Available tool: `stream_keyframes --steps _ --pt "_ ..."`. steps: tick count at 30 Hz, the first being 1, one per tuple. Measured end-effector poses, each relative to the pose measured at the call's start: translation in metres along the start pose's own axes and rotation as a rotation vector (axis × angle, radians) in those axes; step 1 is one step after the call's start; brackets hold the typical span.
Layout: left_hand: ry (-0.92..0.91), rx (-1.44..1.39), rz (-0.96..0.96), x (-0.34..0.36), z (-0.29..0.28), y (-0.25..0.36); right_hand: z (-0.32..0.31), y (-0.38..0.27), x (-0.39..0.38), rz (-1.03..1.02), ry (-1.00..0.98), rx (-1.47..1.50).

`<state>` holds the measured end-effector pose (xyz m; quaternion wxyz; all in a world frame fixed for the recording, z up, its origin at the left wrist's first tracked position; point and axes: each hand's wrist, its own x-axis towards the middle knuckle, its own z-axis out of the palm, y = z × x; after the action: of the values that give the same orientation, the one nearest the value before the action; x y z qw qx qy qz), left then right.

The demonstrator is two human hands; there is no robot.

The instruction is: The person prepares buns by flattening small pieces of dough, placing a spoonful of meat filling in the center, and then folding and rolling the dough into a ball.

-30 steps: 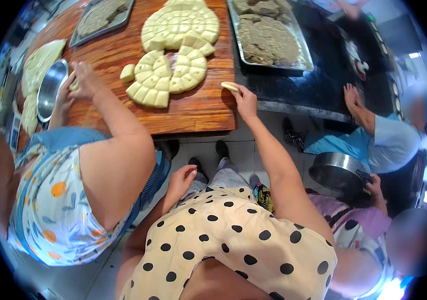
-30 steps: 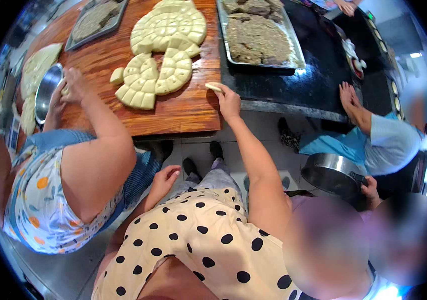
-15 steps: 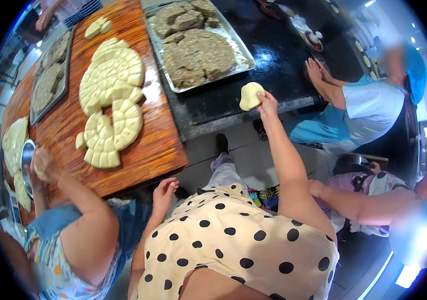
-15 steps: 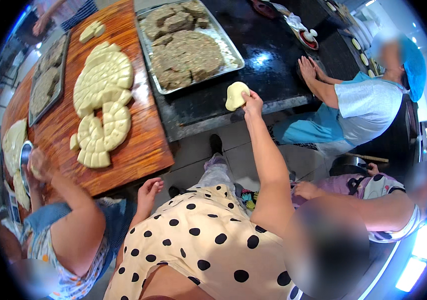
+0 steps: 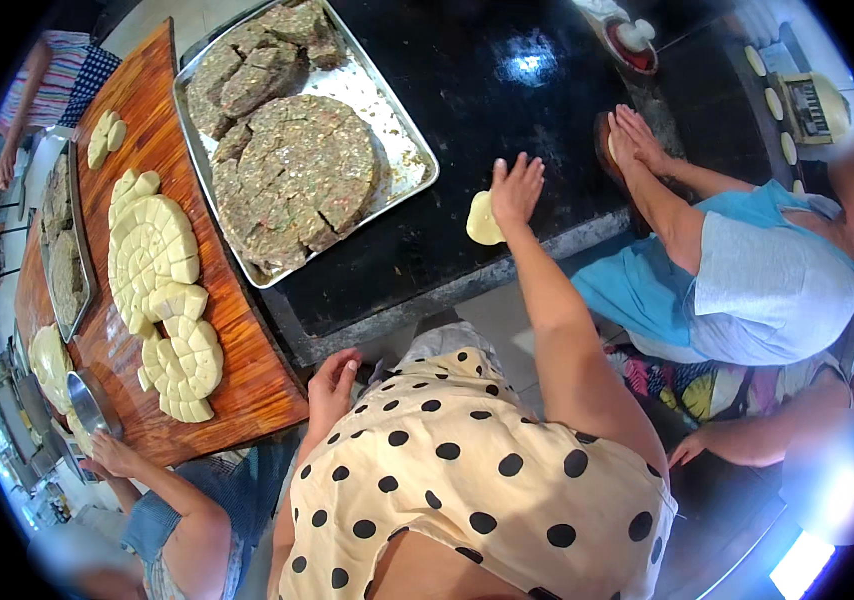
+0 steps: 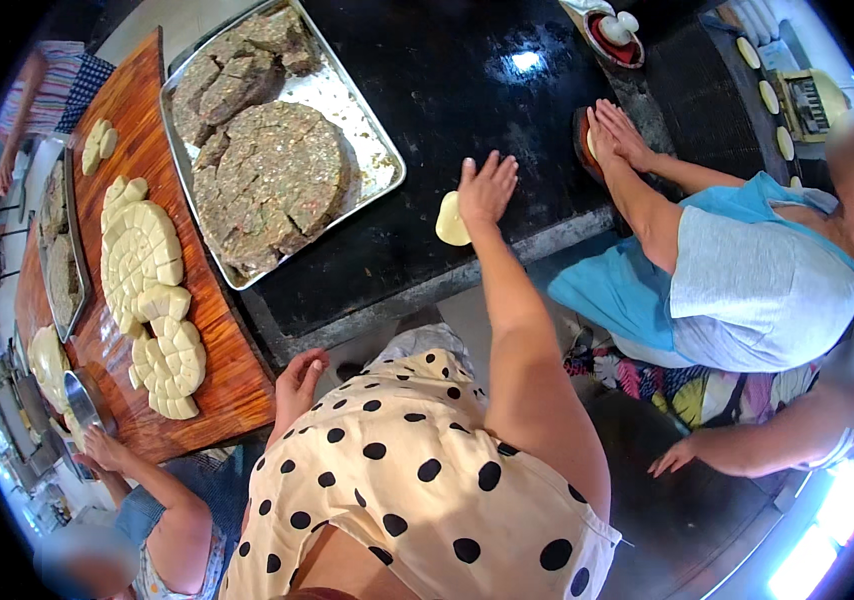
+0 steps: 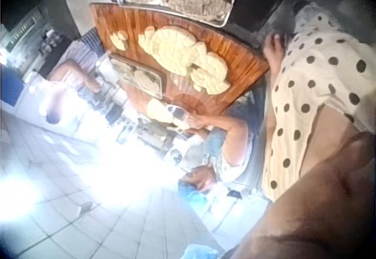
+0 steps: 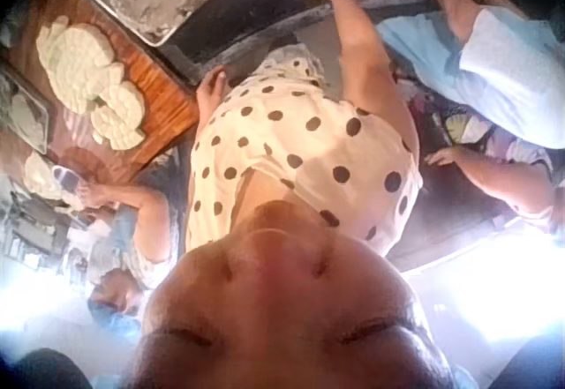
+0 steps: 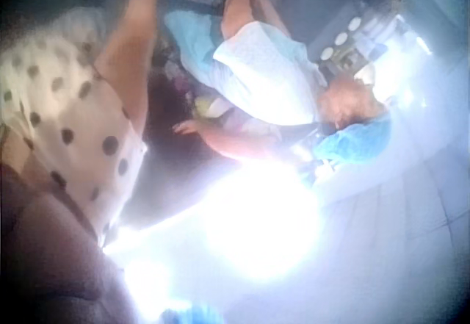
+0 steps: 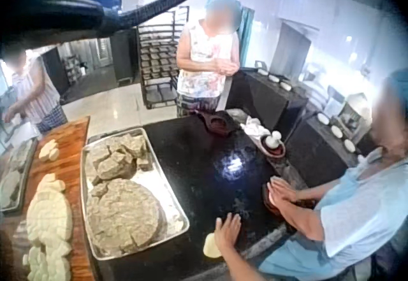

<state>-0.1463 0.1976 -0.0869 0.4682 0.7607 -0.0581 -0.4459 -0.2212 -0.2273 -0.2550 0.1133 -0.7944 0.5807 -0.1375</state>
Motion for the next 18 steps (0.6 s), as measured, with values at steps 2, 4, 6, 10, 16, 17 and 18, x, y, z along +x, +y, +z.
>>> stream_keyframes --steps 2,4,6,10,16,17,18 --pt "0.015 0.046 0.003 0.01 0.006 0.005 0.009 -0.015 -0.001 -0.128 -0.007 -0.091" --pt "0.046 0.038 -0.011 0.018 0.01 -0.001 0.003 -0.028 0.006 -0.163 -0.001 -0.109" --pt "0.045 0.013 -0.028 0.022 0.016 0.0 -0.002 -0.03 0.005 -0.189 -0.016 -0.152" --pt "-0.026 0.106 0.008 0.036 0.028 0.028 -0.001 -0.027 0.008 -0.168 -0.03 -0.14" --pt "-0.024 0.242 0.118 0.039 0.026 0.056 -0.031 -0.005 -0.021 -0.492 -0.106 -0.022" --pt "-0.015 0.231 0.137 0.039 0.025 0.058 -0.032 -0.002 -0.023 -0.512 -0.124 -0.03" --pt "-0.015 0.293 0.128 0.039 0.027 0.06 -0.032 0.0 -0.016 -0.508 -0.118 -0.066"
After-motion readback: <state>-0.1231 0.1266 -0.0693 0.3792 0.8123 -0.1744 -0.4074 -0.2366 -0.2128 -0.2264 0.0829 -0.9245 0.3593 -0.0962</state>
